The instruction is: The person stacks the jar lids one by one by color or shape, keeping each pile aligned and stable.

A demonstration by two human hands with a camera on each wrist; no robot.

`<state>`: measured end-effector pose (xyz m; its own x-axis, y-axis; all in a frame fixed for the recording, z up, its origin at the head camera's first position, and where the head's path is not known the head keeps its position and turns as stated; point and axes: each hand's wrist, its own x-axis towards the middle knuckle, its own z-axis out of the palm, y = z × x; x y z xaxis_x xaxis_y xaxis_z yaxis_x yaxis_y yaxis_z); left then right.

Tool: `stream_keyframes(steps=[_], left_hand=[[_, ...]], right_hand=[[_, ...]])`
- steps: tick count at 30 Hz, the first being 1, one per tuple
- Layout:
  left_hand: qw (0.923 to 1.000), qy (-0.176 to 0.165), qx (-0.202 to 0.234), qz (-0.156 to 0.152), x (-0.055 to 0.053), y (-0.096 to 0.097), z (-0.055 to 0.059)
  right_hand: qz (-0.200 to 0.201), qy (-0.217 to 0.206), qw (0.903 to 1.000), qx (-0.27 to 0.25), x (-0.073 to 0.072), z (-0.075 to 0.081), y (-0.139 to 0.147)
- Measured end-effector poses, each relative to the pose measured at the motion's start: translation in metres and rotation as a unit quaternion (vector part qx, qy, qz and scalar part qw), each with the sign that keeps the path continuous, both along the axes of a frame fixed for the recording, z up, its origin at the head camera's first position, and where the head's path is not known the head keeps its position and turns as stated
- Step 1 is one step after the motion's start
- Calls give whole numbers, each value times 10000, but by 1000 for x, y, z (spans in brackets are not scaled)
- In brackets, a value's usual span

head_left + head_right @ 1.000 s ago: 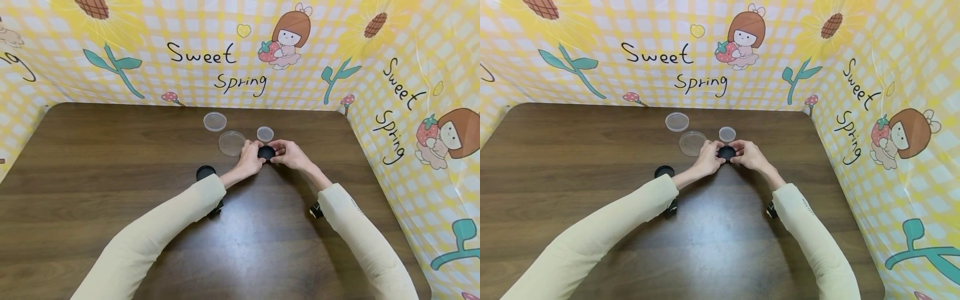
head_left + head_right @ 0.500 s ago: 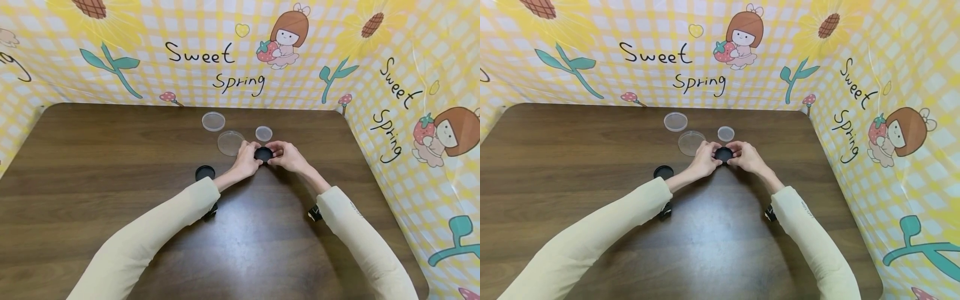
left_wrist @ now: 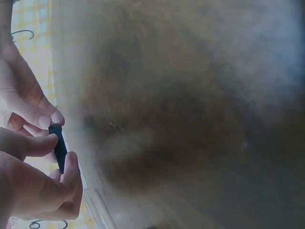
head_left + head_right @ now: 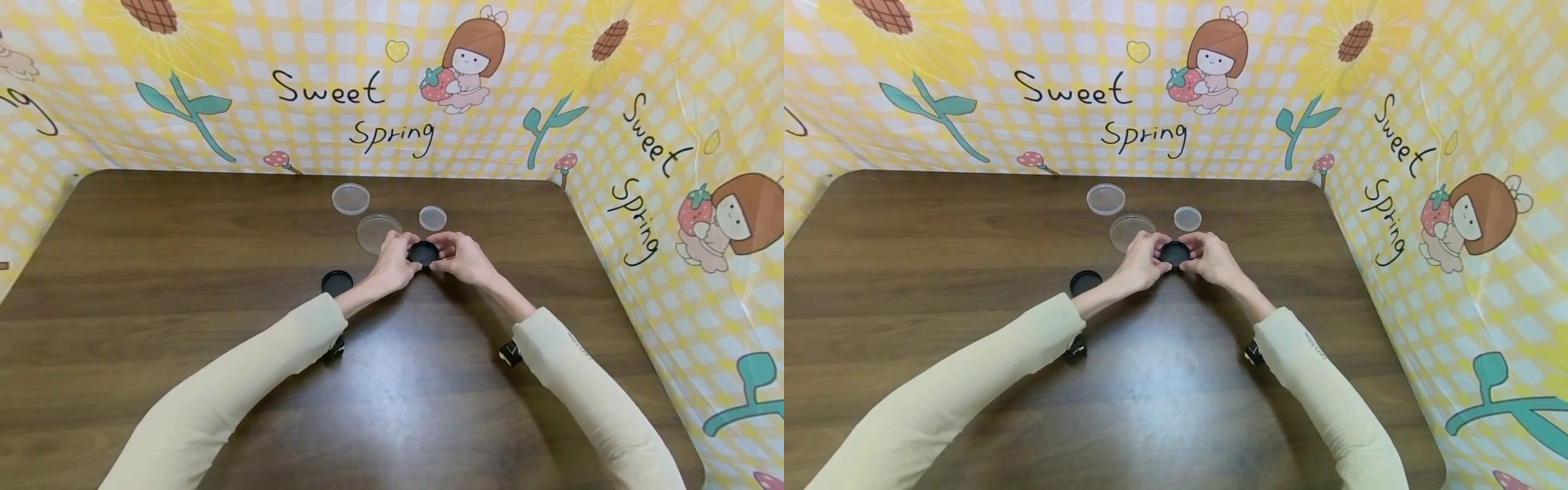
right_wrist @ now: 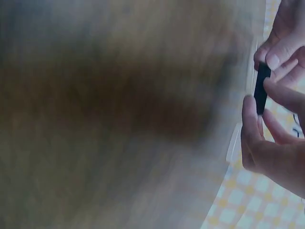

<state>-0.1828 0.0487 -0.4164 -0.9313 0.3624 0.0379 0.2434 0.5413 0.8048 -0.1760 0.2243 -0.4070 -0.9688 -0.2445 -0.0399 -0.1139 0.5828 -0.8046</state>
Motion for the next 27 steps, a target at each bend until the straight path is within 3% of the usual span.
stream_keyframes(steps=[7,27], left_hand=[[10000,53,16,0,4,-9,3],[9998,50,171,67,21,-38,4]], right_hand=[[-264,-12,9996,100,7,2,-12],[-201,97,9997,-13,19,0,-39]])
